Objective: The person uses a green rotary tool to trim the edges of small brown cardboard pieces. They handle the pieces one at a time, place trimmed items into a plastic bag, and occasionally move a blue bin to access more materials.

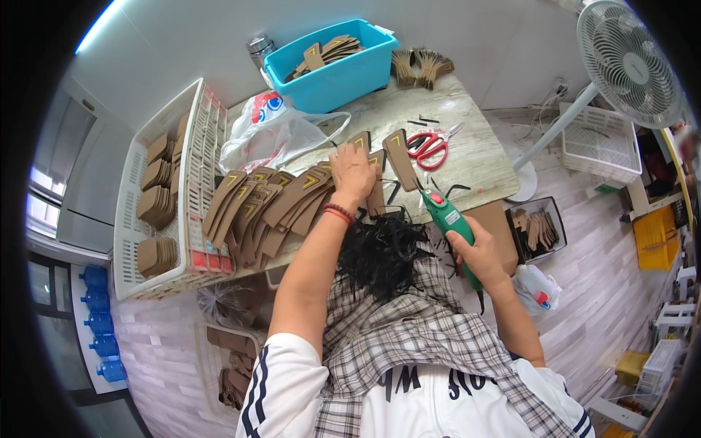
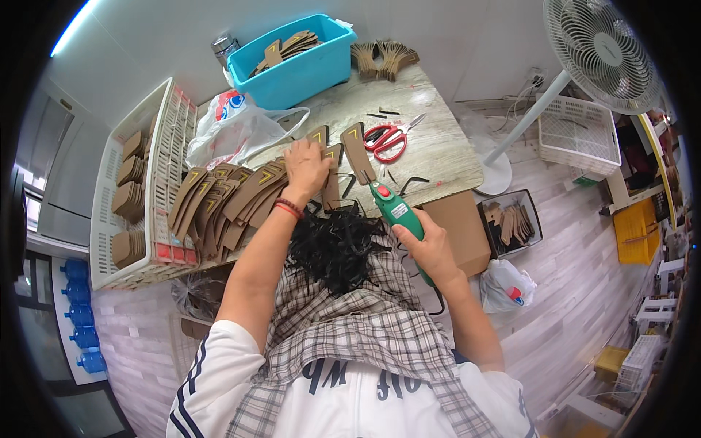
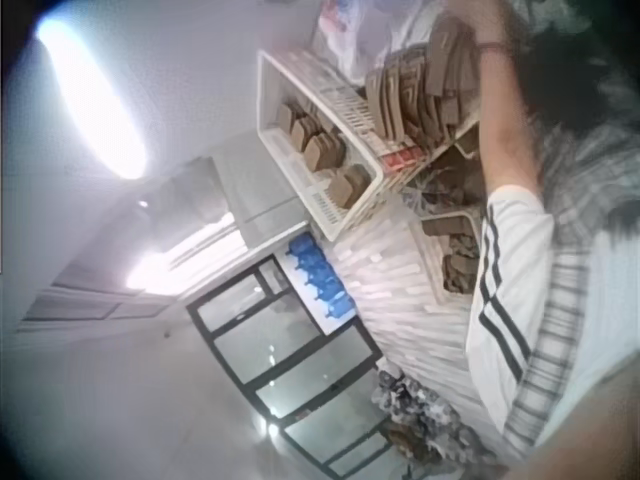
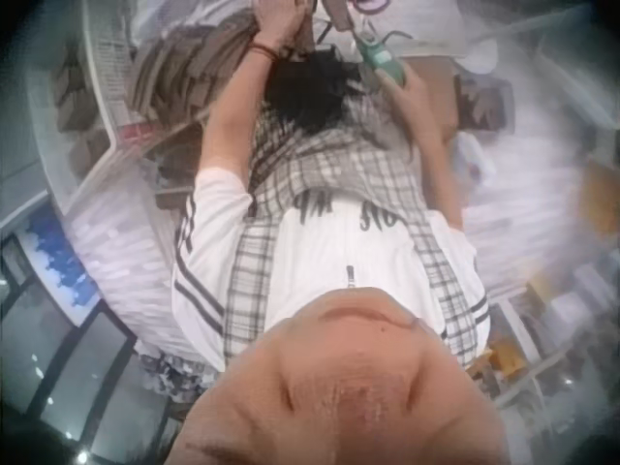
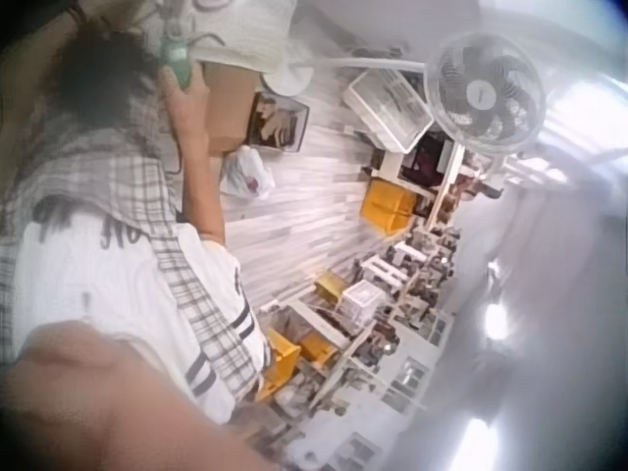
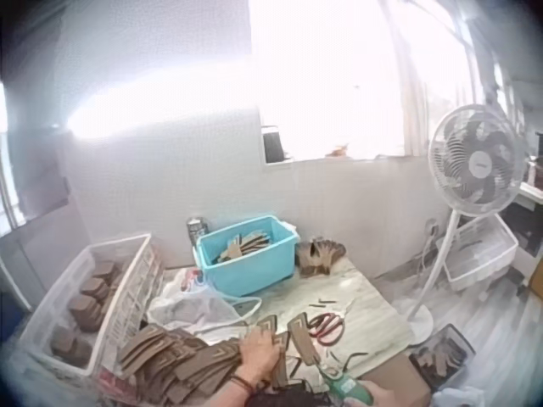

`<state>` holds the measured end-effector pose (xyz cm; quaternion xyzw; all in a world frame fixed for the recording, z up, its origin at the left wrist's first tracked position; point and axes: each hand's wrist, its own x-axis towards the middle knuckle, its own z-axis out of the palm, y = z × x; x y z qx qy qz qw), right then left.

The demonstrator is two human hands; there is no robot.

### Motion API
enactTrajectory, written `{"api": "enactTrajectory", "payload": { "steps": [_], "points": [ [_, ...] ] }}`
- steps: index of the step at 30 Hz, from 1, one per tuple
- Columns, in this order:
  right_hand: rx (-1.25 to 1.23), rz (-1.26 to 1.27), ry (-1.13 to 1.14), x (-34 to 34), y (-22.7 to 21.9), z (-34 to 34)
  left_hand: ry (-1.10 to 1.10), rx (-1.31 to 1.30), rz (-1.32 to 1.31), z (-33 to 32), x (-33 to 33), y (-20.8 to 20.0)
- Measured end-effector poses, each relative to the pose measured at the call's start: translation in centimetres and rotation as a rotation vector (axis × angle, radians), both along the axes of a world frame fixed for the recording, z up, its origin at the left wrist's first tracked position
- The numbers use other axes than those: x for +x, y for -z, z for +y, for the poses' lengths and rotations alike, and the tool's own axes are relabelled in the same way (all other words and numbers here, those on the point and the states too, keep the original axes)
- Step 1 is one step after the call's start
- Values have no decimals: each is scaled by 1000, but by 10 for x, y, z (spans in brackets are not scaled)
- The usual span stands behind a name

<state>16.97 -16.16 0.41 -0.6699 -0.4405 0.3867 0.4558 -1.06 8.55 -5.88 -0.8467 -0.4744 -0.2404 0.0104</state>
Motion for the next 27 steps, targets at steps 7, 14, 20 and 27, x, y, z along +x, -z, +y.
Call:
{"api": "enactTrajectory", "payload": {
  "steps": [7,14,20,27],
  "points": [
    [27,-13,30,-3,4,-1,-160,-329,-356,-14,19,12],
    [38,-4,40,-23,-15,10,14,-655,-1318,-41,-6,-12],
    [100,-137,-17,-39,-22,17,101,-826,-1642,-68,-16,-58],
    [140,-144,-27,-46,-26,15,134,-845,-1762,-83,-4,-66]
  ]
}}
